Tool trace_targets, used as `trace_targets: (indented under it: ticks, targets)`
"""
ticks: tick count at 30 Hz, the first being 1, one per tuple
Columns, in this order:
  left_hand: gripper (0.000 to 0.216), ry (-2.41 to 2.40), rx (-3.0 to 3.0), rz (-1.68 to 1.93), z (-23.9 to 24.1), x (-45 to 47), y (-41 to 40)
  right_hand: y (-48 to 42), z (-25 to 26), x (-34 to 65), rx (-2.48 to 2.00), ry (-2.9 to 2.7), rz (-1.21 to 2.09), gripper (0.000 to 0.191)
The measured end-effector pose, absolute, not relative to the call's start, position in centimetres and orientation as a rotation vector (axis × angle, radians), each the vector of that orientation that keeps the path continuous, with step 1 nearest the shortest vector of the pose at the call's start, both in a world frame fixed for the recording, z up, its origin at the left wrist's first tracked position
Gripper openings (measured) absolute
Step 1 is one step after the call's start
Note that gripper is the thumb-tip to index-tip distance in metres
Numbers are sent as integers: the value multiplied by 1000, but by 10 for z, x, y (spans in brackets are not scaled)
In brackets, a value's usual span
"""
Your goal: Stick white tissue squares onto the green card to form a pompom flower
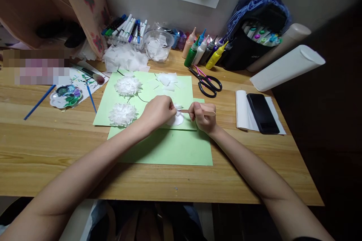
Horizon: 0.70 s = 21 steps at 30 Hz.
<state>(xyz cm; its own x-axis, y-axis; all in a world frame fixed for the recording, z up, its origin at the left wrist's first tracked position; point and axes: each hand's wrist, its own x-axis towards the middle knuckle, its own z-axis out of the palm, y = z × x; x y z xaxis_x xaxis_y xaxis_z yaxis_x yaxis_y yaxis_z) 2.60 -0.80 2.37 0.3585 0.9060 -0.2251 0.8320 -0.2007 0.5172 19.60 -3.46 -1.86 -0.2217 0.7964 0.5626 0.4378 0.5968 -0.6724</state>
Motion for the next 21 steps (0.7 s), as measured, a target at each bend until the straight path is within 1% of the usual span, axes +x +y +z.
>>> trace_targets:
  ticks: [10, 14, 18, 21]
  targets:
    - [18, 1499, 2080, 164, 21, 26, -7, -34, -22, 196, -1033, -1838, 450, 54]
    - [9, 1444, 2065, 93, 19, 24, -7, -32, -23, 193, -1141, -1668, 581, 56]
    - [10, 1450, 2089, 60, 18, 22, -7, -30, -24, 189, -1173, -1472, 731, 56]
    - [11, 1484, 2109, 56, 17, 21, -7, -28, -25, 187, -1184, -1407, 767, 57]
